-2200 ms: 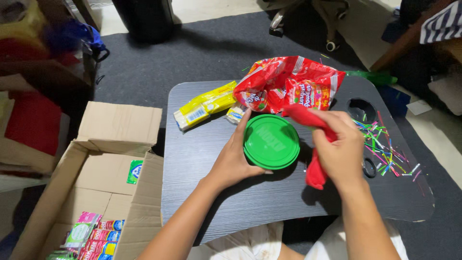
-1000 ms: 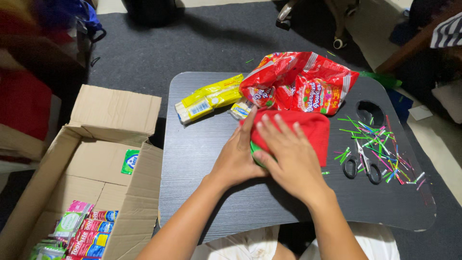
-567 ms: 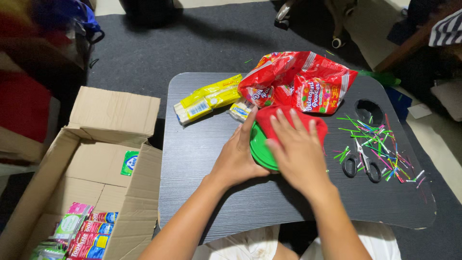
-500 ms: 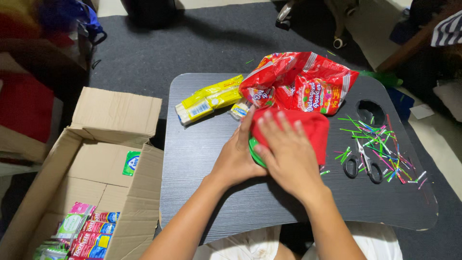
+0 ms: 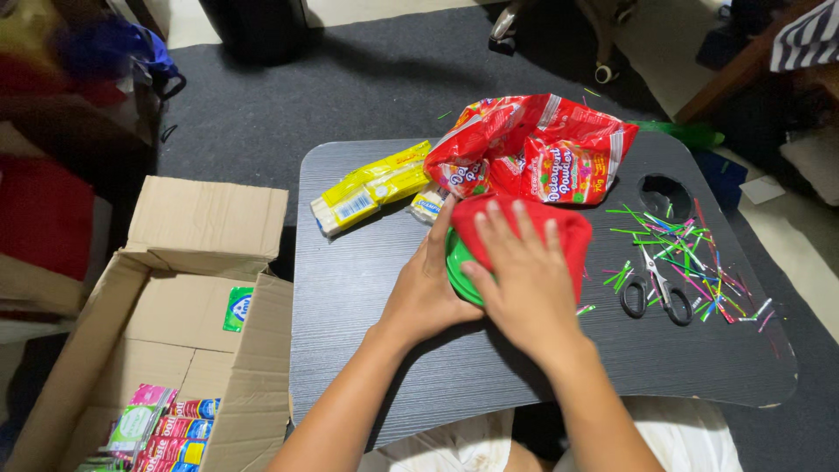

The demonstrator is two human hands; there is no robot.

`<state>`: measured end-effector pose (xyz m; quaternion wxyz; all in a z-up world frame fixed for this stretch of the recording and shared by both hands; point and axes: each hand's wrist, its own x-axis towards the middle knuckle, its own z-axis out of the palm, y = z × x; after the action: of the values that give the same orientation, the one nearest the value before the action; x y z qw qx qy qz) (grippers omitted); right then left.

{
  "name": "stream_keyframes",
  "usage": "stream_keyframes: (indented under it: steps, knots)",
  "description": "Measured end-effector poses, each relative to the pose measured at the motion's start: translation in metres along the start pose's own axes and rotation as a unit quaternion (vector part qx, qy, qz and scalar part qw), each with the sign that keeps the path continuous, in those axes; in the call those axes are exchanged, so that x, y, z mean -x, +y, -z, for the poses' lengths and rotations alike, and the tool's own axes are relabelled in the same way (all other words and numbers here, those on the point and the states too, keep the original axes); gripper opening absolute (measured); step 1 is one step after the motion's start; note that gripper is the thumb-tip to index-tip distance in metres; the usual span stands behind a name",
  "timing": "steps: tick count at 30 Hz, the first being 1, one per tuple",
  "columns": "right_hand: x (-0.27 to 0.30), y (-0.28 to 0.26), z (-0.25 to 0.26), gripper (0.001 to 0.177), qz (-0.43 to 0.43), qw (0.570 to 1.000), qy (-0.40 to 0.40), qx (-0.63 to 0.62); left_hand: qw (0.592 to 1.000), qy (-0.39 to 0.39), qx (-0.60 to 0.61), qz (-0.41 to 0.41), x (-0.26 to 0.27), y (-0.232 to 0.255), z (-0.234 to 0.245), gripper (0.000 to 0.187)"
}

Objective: The person wipes a green-lidded container and a small yellow packet with a red cloth, then places them into a cardboard box. The person then uses scissors to cut a larger yellow package into smaller pieces and wipes each piece before placing them into the box.

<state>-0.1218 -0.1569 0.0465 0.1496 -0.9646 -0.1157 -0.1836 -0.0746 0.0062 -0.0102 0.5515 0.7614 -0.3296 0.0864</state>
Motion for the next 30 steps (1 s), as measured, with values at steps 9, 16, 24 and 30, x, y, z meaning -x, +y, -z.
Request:
stream_keyframes:
  steps: [9,16,24,30]
  knots:
    - [0.036,0.008,0.014,0.035,-0.084,0.987,-0.03,-0.135,0.996,-0.036,0.024,0.076,0.0,0.003,0.0,0.142]
    - [0.003,-0.003,0.001,0.059,0.0,0.999,-0.027,-0.031,0.999,-0.029,-0.002,0.046,-0.001,0.003,0.003,0.139]
    - [0.04,0.006,0.011,0.028,-0.028,0.981,-0.008,-0.192,0.997,-0.025,0.05,0.054,-0.001,0.007,0.002,0.138]
    - [0.017,0.015,0.005,0.036,-0.061,0.994,0.031,-0.083,0.997,-0.036,0.039,0.064,-0.002,0.008,0.003,0.135]
